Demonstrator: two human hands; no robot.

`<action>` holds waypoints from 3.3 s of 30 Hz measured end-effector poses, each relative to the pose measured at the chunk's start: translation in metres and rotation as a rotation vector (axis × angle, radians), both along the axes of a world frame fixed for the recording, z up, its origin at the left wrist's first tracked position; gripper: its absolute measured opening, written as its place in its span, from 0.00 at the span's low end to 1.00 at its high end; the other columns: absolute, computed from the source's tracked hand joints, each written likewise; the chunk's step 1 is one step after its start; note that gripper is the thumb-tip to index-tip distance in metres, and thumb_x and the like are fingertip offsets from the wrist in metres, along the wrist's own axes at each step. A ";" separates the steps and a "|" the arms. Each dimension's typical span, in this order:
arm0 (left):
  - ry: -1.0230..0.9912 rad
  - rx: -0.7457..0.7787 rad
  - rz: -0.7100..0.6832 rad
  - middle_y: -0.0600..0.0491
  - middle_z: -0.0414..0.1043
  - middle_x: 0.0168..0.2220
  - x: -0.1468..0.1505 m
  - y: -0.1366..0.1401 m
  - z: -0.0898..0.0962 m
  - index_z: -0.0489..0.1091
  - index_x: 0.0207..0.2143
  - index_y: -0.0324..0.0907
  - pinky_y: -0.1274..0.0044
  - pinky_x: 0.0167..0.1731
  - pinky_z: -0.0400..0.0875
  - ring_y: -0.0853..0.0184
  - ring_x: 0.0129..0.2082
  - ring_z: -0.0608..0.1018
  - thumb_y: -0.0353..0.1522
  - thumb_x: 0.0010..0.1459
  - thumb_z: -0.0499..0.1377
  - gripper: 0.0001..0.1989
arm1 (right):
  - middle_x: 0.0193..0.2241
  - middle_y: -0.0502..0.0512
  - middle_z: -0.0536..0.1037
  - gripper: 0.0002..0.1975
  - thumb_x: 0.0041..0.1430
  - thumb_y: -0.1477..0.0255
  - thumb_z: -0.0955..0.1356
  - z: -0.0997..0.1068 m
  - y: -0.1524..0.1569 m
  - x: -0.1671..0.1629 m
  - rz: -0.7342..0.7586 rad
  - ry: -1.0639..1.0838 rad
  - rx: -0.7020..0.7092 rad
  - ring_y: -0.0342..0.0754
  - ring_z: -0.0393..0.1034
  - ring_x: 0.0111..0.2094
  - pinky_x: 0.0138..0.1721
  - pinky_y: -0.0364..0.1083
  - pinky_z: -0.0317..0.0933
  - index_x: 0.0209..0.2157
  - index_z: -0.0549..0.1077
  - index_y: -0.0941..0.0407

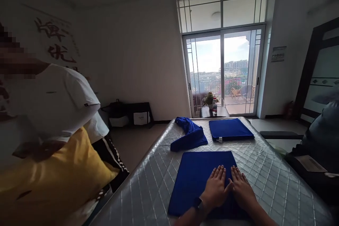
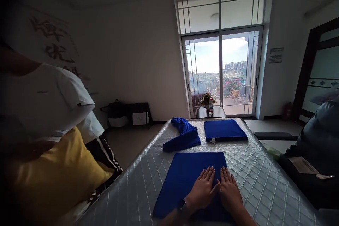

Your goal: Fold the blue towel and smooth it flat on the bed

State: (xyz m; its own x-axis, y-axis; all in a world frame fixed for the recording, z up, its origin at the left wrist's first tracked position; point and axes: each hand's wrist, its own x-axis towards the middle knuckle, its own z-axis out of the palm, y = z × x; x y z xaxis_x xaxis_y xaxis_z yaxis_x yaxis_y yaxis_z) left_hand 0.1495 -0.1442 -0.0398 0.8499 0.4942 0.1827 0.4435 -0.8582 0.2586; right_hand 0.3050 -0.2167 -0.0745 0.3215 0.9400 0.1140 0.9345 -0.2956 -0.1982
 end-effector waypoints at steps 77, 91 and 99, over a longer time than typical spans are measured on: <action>0.314 -0.065 0.424 0.33 0.52 0.69 -0.150 -0.009 0.002 0.57 0.68 0.28 0.54 0.66 0.57 0.45 0.69 0.59 0.50 0.65 0.50 0.40 | 0.71 0.60 0.47 0.32 0.71 0.62 0.51 0.025 -0.007 -0.009 0.013 -0.078 -0.056 0.52 0.39 0.72 0.70 0.57 0.38 0.71 0.53 0.62; -0.031 -0.014 -0.033 0.45 0.51 0.72 0.009 -0.007 0.010 0.51 0.71 0.39 0.63 0.70 0.49 0.60 0.73 0.52 0.48 0.72 0.33 0.35 | 0.72 0.60 0.48 0.31 0.71 0.66 0.51 -0.002 -0.005 -0.002 0.015 -0.085 -0.017 0.52 0.38 0.73 0.70 0.56 0.39 0.71 0.52 0.62; 0.133 0.023 0.249 0.43 0.47 0.73 -0.093 0.048 0.001 0.50 0.71 0.35 0.61 0.71 0.49 0.59 0.73 0.50 0.52 0.70 0.34 0.39 | 0.72 0.60 0.47 0.33 0.71 0.63 0.49 0.004 -0.005 -0.004 -0.002 -0.032 -0.017 0.51 0.37 0.73 0.70 0.55 0.36 0.71 0.52 0.65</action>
State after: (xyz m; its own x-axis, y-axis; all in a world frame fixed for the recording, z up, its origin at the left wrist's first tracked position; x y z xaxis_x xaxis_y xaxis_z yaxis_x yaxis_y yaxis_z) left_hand 0.0565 -0.0962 -0.0387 0.7199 0.6881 0.0908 0.6704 -0.7233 0.1658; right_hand 0.3005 -0.2214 -0.0702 0.3201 0.9412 0.1081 0.9396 -0.3008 -0.1633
